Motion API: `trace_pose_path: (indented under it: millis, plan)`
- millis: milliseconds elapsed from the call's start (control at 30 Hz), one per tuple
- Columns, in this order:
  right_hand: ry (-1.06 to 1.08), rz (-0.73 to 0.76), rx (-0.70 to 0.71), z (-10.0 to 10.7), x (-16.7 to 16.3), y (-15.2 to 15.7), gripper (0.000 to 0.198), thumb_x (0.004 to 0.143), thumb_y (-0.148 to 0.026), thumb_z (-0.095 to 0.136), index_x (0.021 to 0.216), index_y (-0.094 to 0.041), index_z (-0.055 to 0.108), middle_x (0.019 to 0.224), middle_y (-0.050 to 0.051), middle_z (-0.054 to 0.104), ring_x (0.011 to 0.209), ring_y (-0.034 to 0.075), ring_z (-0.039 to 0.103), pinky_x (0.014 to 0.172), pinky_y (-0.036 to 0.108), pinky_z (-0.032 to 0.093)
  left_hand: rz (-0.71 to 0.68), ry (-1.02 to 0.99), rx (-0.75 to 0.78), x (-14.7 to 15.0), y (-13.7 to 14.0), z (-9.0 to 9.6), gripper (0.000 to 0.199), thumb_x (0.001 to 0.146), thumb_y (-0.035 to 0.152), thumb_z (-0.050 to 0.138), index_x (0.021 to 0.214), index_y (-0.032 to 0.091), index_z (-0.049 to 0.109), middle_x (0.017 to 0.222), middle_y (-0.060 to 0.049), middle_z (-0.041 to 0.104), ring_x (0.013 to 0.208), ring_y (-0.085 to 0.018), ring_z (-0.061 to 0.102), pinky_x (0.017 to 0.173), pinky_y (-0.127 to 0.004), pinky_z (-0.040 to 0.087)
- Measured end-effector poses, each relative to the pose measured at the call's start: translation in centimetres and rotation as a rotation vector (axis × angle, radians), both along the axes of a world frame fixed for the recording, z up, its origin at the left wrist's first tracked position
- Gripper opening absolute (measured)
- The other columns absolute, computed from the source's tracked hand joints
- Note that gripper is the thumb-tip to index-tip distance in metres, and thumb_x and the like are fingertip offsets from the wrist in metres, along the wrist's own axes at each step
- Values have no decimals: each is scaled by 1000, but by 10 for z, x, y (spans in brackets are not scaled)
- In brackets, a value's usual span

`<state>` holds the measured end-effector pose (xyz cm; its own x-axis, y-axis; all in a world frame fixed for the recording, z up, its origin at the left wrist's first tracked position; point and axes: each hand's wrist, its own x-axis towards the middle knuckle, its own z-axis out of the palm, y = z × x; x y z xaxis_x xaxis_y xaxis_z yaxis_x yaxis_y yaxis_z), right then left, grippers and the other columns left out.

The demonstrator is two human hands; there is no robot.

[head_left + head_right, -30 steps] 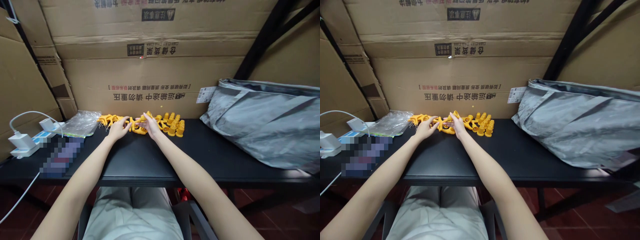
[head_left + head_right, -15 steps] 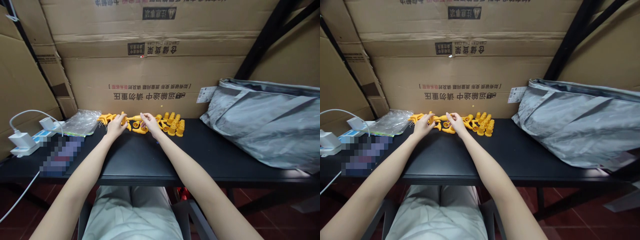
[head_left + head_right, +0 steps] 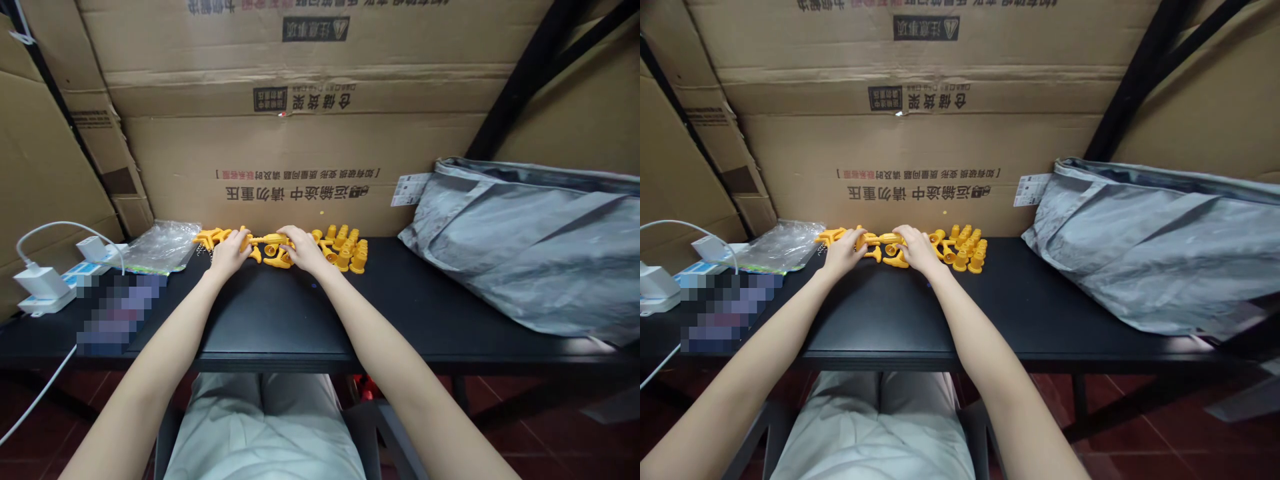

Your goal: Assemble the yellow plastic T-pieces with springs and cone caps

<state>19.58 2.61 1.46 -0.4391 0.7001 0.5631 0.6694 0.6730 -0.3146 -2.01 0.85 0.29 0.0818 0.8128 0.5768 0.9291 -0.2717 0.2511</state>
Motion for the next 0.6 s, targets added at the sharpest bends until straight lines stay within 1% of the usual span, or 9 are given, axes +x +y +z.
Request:
trace_pose_path:
  millis: [67, 133, 200, 267, 333, 400, 500, 600]
  plan:
    - [-116, -86, 79, 3, 0, -5, 37, 87, -14, 49, 123, -18, 56, 129, 13, 58, 114, 26, 53, 94, 39, 37, 5, 19, 1, 1, -1, 0, 34, 87, 30, 54, 120, 24, 58, 109, -7, 63, 100, -22, 61, 81, -29, 47]
    - [-185, -135, 134, 4, -1, -8, 37, 89, -18, 49, 125, -17, 55, 131, 15, 57, 116, 27, 51, 95, 41, 35, 13, 31, 5, 2, -2, 1, 34, 87, 30, 53, 120, 23, 58, 109, -7, 64, 100, -22, 62, 81, -28, 47]
    - [-224, -144, 183, 3, -4, -10, 36, 92, -25, 48, 127, -17, 56, 131, 16, 57, 119, 28, 48, 98, 43, 31, 14, 39, 11, 3, -2, 0, 35, 87, 30, 52, 121, 23, 58, 110, -7, 64, 100, -22, 62, 82, -28, 47]
    - [-244, -132, 213, 2, -8, -10, 36, 95, -30, 45, 126, -17, 57, 131, 16, 57, 122, 28, 46, 104, 47, 25, 2, 45, 12, 4, -2, -1, 35, 87, 29, 52, 121, 23, 58, 112, -7, 64, 101, -22, 62, 83, -28, 47]
    - [-248, -117, 213, 0, -10, -9, 36, 97, -28, 40, 126, -18, 57, 131, 15, 58, 123, 27, 45, 108, 50, 18, -6, 47, 10, 5, -2, -2, 36, 87, 29, 53, 122, 24, 58, 114, -7, 64, 102, -22, 62, 83, -29, 47]
    - [-251, -107, 190, -2, -12, -8, 36, 97, -24, 38, 126, -18, 57, 129, 14, 60, 124, 27, 45, 110, 53, 15, -6, 53, 6, 6, -2, -2, 36, 87, 29, 53, 122, 24, 58, 114, -6, 64, 102, -22, 62, 81, -28, 47]
    - [-274, -98, 162, -3, -13, -7, 35, 95, -20, 39, 126, -18, 57, 124, 14, 62, 121, 26, 47, 111, 55, 13, -7, 65, -3, 7, -3, -1, 36, 86, 29, 53, 122, 25, 59, 115, -6, 64, 100, -22, 63, 79, -28, 48]
    - [-299, -97, 169, -3, -13, -7, 34, 94, -18, 41, 124, -18, 57, 122, 13, 63, 118, 26, 49, 111, 55, 12, -18, 61, -8, 7, -4, -1, 36, 86, 29, 54, 121, 26, 59, 115, -6, 64, 99, -23, 63, 78, -29, 48]
